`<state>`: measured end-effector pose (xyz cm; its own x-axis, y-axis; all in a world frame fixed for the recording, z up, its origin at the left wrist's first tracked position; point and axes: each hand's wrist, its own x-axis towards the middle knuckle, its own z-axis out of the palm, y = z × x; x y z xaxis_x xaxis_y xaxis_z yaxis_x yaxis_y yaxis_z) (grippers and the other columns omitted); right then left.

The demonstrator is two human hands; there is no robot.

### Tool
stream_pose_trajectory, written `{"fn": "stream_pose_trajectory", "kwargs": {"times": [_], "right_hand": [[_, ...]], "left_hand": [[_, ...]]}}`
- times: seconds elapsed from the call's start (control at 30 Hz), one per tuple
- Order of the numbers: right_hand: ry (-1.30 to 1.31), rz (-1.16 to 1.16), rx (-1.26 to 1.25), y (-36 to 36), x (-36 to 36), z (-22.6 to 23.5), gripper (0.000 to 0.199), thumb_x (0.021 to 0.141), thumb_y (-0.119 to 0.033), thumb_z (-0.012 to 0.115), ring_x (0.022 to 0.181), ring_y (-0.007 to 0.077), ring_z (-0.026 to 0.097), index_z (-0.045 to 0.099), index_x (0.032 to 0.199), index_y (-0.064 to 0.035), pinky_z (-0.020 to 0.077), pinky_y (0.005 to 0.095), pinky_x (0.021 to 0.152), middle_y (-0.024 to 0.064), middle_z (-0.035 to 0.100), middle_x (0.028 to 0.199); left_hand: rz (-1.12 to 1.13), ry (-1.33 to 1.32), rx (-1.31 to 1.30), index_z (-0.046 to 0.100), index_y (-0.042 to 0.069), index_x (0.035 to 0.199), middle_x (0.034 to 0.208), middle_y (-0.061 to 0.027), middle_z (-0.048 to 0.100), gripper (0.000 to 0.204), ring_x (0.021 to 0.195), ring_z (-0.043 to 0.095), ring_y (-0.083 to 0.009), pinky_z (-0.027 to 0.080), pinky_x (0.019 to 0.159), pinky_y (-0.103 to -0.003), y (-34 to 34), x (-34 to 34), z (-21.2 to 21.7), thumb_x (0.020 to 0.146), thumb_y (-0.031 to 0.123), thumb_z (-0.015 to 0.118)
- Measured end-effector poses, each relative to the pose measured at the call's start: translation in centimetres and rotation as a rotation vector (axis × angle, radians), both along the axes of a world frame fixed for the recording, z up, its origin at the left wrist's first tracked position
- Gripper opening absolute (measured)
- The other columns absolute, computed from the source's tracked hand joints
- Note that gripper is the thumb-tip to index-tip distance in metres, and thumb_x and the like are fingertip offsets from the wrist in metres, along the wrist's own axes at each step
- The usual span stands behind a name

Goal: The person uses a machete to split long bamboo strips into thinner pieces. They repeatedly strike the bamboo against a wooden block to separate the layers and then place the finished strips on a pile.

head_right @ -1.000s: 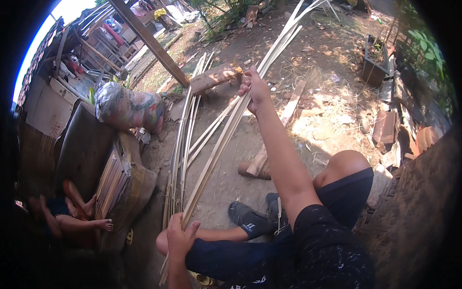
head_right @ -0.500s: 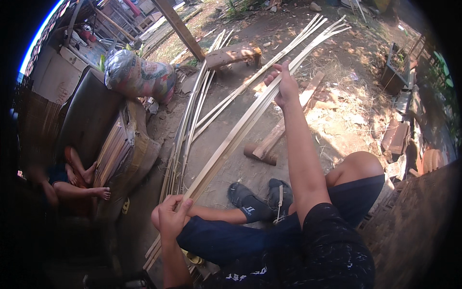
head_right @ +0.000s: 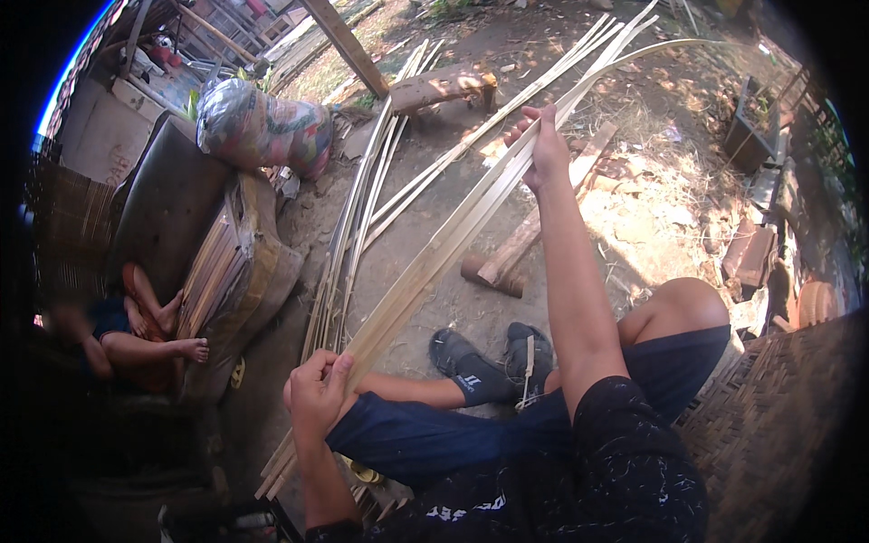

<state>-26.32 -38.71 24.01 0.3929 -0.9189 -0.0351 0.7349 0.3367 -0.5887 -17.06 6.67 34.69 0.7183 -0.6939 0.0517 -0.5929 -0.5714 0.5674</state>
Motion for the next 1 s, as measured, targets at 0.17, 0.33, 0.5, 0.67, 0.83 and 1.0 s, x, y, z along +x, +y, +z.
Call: {"fn": "stream_pose_trajectory", "kwargs": {"times": [0.17,0.33,0.5,0.67,0.83,1.0], "right_hand": [[-0.004,-0.003,0.004,0.3,0.2,0.5,0.055,0.105,-0.05,0.037,0.07,0.0155,0.056,0.051,0.121,0.0007,0.0539,0.0346,0.068,0.0038,0.055,0.081],[0.101,-0.021,0.014,0.0,0.0,0.2,0.051,0.106,-0.047,0.037,0.069,0.0157,0.056,0.052,0.12,0.0005,0.0538,0.0343,0.067,0.0044,0.056,0.082],[0.116,-0.015,0.031,0.3,0.4,0.1,0.05,0.105,-0.046,0.042,0.068,0.0156,0.057,0.055,0.117,0.0003,0.0539,0.0343,0.064,0.0043,0.056,0.082],[0.108,-0.024,0.009,0.5,0.7,0.2,0.052,0.103,-0.05,0.046,0.068,0.0161,0.058,0.056,0.115,0.0002,0.0549,0.0345,0.065,0.0051,0.056,0.083],[0.033,-0.026,0.005,1.1,1.3,0.2,0.057,0.099,-0.056,0.048,0.073,0.0193,0.06,0.053,0.114,-0.001,0.0559,0.0365,0.069,0.0064,0.056,0.085],[-0.063,0.026,-0.026,1.2,1.3,0.0,0.055,0.098,-0.058,0.047,0.074,0.0195,0.06,0.05,0.105,-0.0038,0.0556,0.0368,0.072,0.0063,0.056,0.086]], "left_hand": [[-0.168,-0.278,-0.025,0.069,0.003,0.089,0.079,-0.0131,0.067,0.031,0.069,0.066,-0.0267,0.05,0.063,-0.034,0.1,0.5,0.0,0.08,0.03,0.081],[-0.218,-0.253,-0.07,0.07,0.003,0.091,0.082,-0.0126,0.068,0.032,0.071,0.066,-0.0275,0.051,0.065,-0.034,0.3,1.2,-1.0,0.077,0.029,0.083],[-0.189,-0.064,-0.038,0.07,0.0,0.087,0.075,-0.0122,0.066,0.027,0.065,0.065,-0.0245,0.049,0.061,-0.033,0.7,1.4,-0.6,0.083,0.026,0.078],[-0.24,0.042,0.01,0.068,0.0,0.087,0.074,-0.0144,0.064,0.024,0.064,0.063,-0.0271,0.048,0.061,-0.034,1.4,2.4,-1.3,0.09,0.024,0.071],[-0.086,-0.147,0.092,0.059,-0.001,0.087,0.073,-0.0187,0.056,0.032,0.068,0.057,-0.0373,0.046,0.063,-0.04,1.2,1.9,-1.8,0.091,0.029,0.07],[-0.096,-0.334,0.017,0.055,0.0,0.083,0.074,-0.0192,0.056,0.043,0.068,0.055,-0.0399,0.045,0.062,-0.044,1.0,1.2,-0.3,0.088,0.039,0.072]]}}
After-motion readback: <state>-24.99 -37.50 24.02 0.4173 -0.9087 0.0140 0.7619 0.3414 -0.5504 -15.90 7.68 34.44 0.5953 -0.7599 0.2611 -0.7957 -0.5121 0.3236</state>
